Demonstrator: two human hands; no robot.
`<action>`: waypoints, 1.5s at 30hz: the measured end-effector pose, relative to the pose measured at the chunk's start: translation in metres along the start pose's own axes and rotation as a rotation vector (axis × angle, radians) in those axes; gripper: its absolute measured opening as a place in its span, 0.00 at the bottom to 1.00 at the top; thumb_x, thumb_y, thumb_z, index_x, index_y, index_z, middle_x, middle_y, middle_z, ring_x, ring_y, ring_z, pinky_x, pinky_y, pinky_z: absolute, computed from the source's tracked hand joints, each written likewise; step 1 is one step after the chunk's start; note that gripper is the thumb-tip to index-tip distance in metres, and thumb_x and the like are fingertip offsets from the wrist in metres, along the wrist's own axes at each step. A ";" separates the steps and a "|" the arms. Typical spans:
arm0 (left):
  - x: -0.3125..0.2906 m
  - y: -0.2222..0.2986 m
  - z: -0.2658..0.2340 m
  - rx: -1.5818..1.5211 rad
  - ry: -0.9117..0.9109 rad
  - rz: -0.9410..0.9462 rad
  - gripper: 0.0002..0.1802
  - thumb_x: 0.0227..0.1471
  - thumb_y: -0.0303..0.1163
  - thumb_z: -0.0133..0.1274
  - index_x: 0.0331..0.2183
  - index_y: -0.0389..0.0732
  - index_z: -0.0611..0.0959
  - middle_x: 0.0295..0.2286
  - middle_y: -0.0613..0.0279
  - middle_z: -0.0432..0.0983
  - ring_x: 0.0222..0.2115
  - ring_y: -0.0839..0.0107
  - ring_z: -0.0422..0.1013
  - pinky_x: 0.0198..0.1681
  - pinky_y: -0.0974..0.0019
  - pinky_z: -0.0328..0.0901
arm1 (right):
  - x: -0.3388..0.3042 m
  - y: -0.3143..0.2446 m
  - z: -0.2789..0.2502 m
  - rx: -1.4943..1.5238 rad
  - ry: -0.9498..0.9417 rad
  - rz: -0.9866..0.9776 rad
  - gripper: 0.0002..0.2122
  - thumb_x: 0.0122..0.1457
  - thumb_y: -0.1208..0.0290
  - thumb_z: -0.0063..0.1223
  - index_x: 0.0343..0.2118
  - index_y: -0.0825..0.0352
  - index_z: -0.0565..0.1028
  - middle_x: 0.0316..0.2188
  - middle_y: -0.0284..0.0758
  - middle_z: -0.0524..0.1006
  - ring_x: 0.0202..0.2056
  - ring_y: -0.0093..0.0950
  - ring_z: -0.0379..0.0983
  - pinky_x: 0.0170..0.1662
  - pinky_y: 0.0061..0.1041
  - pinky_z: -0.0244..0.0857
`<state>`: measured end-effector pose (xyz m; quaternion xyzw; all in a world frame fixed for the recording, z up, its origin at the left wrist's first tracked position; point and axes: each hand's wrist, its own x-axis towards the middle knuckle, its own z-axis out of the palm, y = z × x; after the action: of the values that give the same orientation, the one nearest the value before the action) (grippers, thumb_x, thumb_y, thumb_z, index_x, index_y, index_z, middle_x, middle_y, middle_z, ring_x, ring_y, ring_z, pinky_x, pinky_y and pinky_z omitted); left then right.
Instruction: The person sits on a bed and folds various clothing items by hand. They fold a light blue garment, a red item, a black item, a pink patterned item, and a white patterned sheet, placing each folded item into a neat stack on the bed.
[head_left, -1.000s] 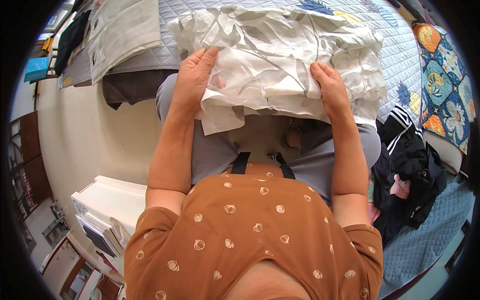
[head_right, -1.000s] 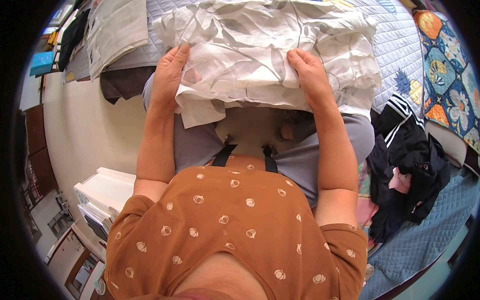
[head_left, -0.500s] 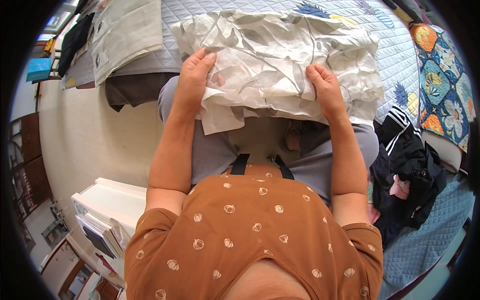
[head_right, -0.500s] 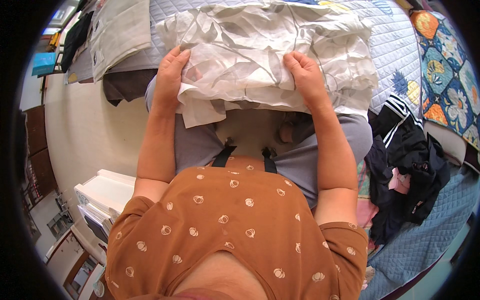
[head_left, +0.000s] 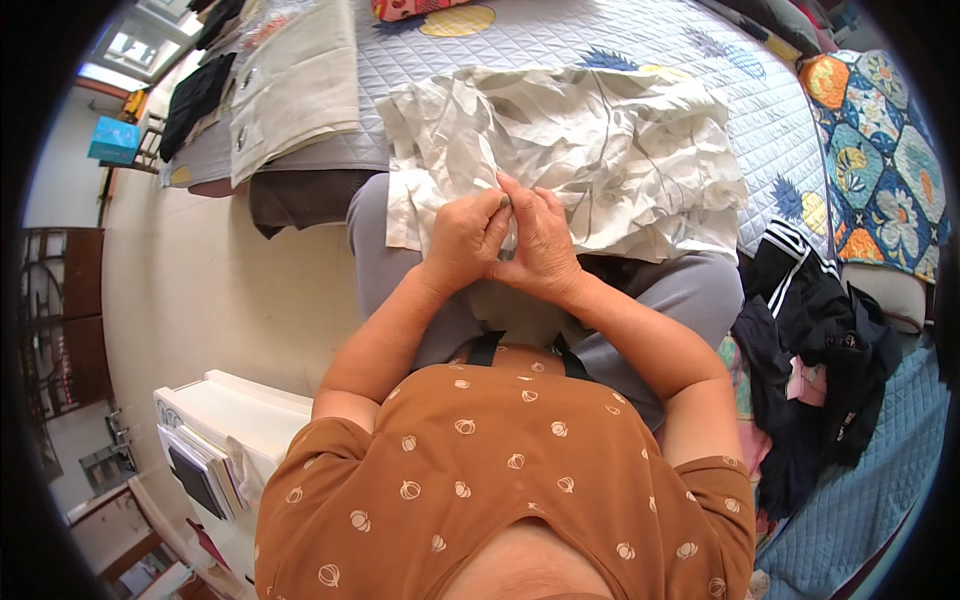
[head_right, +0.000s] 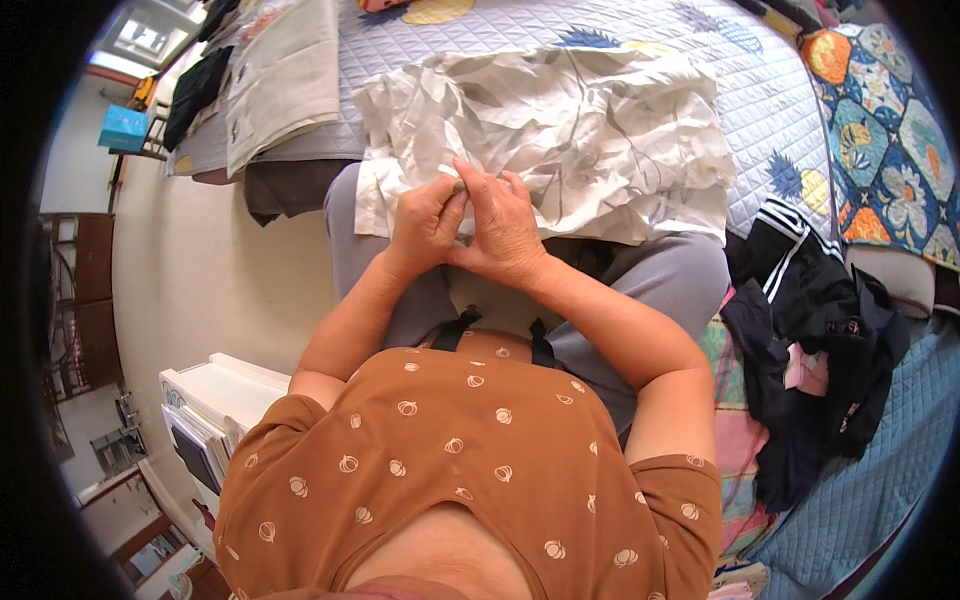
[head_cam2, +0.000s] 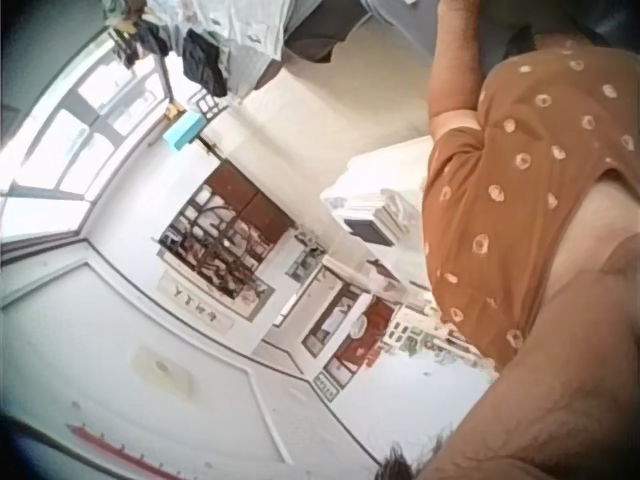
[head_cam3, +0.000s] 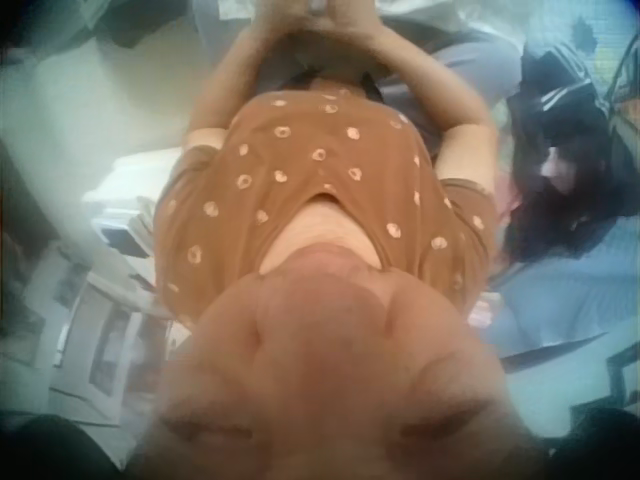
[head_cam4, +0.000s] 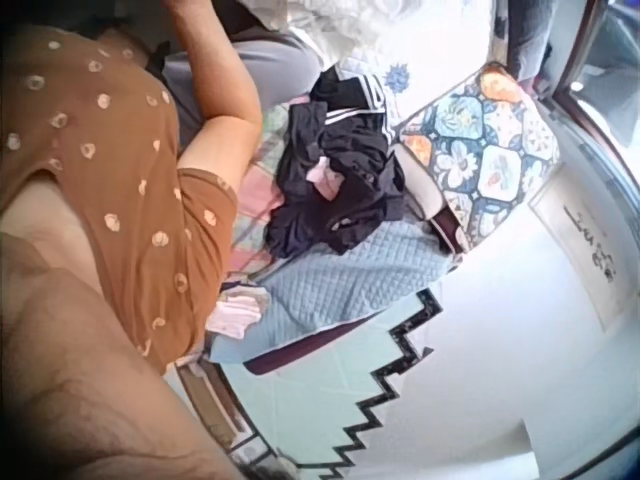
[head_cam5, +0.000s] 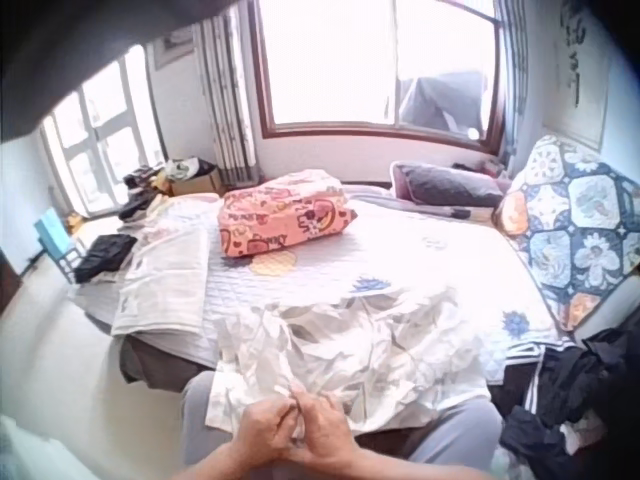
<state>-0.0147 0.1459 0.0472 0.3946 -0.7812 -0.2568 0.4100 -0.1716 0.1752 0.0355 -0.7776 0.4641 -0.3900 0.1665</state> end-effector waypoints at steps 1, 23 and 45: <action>-0.003 0.002 -0.002 0.027 -0.005 -0.002 0.03 0.51 0.26 0.55 0.30 0.37 0.78 0.20 0.49 0.73 0.21 0.49 0.71 0.24 0.54 0.64 | -0.001 -0.001 0.006 0.050 -0.001 0.067 0.43 0.38 0.64 0.70 0.60 0.63 0.61 0.46 0.36 0.75 0.46 0.35 0.72 0.56 0.43 0.55; -0.038 0.009 -0.028 -1.185 0.236 -0.721 0.22 0.65 0.42 0.47 0.53 0.38 0.71 0.45 0.59 0.76 0.44 0.70 0.75 0.43 0.64 0.72 | 0.010 -0.017 -0.007 0.065 -0.073 0.023 0.12 0.49 0.67 0.68 0.35 0.63 0.78 0.24 0.40 0.77 0.26 0.34 0.75 0.31 0.29 0.67; -0.076 0.017 -0.049 -1.100 0.103 -0.709 0.16 0.61 0.31 0.46 0.49 0.36 0.76 0.44 0.62 0.77 0.43 0.73 0.73 0.48 0.66 0.67 | 0.002 -0.053 0.004 -0.099 0.000 -0.414 0.15 0.47 0.75 0.57 0.41 0.61 0.77 0.36 0.30 0.78 0.35 0.33 0.75 0.36 0.31 0.65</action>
<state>0.0463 0.2142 0.0522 0.3727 -0.3376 -0.7193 0.4793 -0.1361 0.2004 0.0668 -0.8637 0.3130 -0.3926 0.0447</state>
